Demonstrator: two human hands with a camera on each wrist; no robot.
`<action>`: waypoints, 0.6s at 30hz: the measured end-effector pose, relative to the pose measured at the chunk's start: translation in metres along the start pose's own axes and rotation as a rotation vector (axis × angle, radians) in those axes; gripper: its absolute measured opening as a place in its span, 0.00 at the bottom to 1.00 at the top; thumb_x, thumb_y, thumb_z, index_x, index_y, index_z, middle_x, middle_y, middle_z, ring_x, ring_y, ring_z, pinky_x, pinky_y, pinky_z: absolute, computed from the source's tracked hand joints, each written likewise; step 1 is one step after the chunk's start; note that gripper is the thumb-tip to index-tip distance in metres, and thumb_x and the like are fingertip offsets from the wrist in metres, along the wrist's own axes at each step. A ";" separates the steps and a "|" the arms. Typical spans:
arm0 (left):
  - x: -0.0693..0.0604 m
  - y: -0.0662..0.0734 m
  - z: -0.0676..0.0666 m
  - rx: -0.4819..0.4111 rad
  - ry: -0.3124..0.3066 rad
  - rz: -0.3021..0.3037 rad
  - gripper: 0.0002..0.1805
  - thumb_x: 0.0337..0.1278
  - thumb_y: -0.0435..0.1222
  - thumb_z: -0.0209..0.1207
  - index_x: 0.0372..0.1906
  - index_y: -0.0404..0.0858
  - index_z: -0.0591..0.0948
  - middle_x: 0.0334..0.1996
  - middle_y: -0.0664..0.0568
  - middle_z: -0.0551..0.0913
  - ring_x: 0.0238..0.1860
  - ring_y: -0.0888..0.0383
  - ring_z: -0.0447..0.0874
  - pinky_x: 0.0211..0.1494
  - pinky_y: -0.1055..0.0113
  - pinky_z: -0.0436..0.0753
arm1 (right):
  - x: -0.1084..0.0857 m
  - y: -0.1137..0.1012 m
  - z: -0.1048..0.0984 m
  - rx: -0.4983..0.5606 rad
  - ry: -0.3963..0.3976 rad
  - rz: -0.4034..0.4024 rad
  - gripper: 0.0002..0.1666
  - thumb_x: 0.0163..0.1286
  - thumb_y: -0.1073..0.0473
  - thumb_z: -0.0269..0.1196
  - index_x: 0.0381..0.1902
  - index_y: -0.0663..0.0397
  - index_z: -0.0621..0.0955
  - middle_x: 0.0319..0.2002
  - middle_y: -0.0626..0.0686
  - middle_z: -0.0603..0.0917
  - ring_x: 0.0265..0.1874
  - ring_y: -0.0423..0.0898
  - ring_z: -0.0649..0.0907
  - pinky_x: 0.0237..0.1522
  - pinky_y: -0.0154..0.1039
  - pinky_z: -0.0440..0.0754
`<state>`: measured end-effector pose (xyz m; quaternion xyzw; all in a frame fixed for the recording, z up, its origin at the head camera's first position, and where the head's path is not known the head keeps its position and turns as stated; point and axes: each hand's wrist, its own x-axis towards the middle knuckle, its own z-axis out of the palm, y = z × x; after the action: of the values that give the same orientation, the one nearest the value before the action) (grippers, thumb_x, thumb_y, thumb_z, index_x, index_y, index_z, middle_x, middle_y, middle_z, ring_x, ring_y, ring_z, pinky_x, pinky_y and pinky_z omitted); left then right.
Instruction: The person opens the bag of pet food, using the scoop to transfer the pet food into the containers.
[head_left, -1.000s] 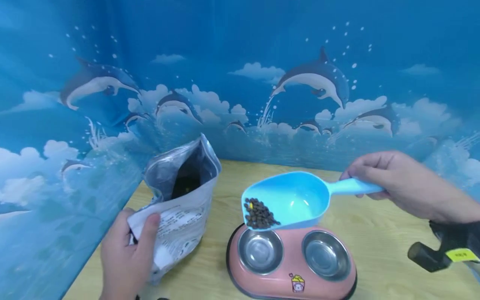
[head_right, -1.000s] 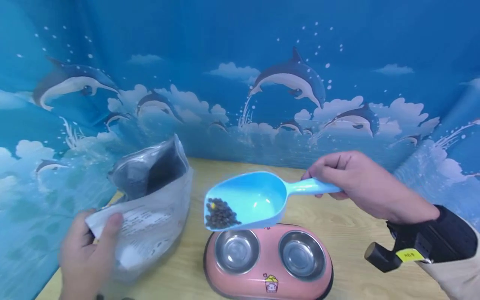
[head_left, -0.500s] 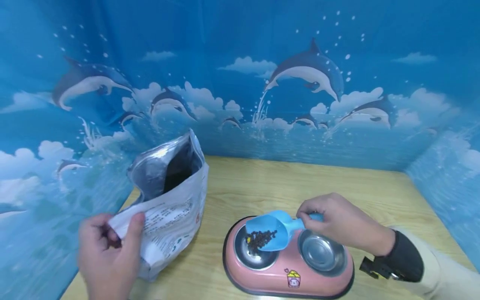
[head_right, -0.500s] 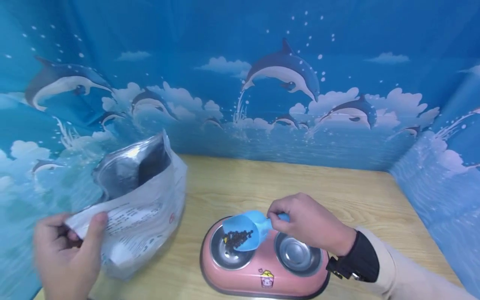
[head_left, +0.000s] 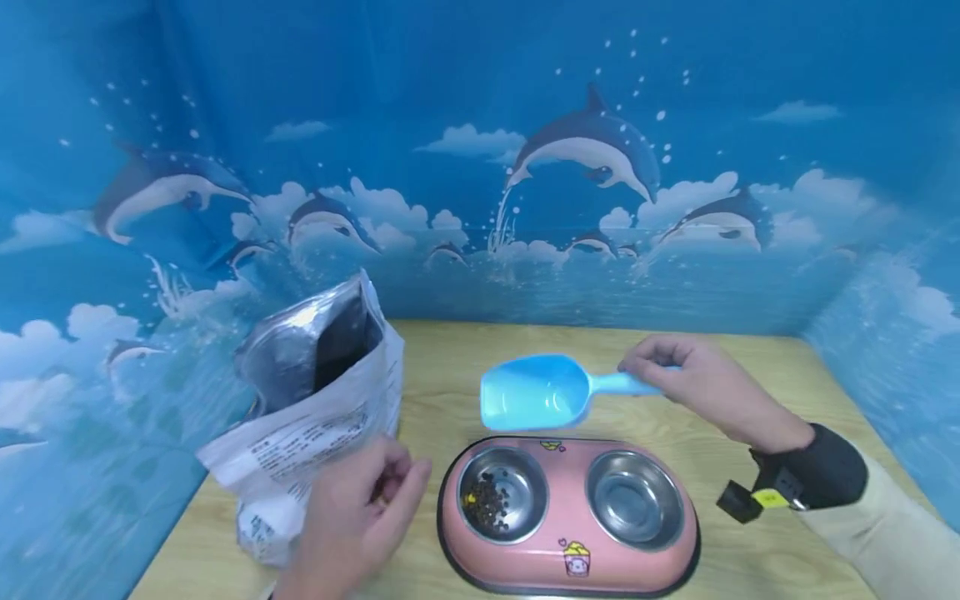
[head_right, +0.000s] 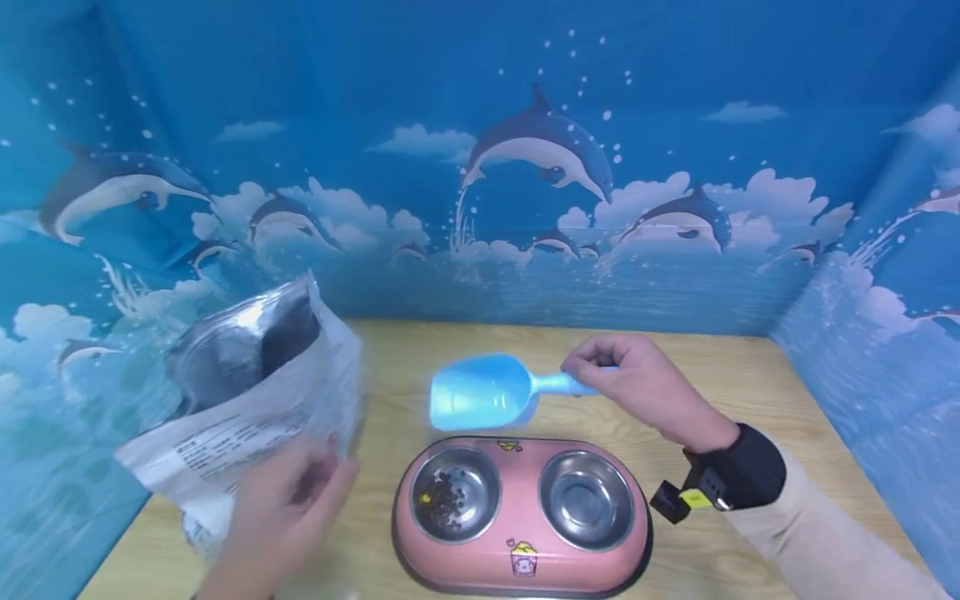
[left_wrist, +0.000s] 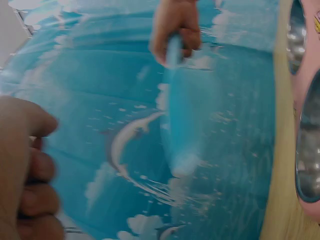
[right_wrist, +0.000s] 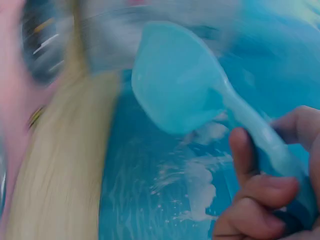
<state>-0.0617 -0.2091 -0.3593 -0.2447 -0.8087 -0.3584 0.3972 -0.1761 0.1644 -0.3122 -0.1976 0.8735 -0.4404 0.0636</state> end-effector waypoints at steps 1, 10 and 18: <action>0.004 -0.004 0.006 0.013 -0.090 -0.065 0.11 0.66 0.38 0.66 0.29 0.49 0.78 0.20 0.68 0.72 0.20 0.74 0.66 0.24 0.79 0.68 | 0.003 0.003 -0.006 0.099 -0.003 0.033 0.15 0.80 0.52 0.60 0.53 0.57 0.83 0.46 0.51 0.83 0.40 0.44 0.80 0.40 0.39 0.78; 0.080 -0.021 0.054 0.076 -0.348 -0.274 0.10 0.74 0.45 0.60 0.33 0.52 0.77 0.18 0.64 0.70 0.17 0.65 0.67 0.21 0.67 0.68 | 0.016 -0.005 0.001 0.462 0.236 -0.063 0.21 0.77 0.62 0.62 0.63 0.64 0.73 0.43 0.52 0.85 0.31 0.45 0.77 0.34 0.34 0.78; 0.083 -0.028 0.063 0.021 -0.423 -0.436 0.12 0.72 0.43 0.62 0.29 0.51 0.76 0.17 0.60 0.70 0.16 0.61 0.67 0.21 0.66 0.69 | 0.008 -0.006 0.024 0.630 0.278 -0.158 0.17 0.76 0.67 0.61 0.59 0.68 0.75 0.41 0.55 0.88 0.36 0.45 0.85 0.41 0.36 0.84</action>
<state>-0.1573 -0.1688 -0.3289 -0.1304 -0.9105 -0.3680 0.1362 -0.1746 0.1402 -0.3217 -0.1733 0.6771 -0.7145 -0.0325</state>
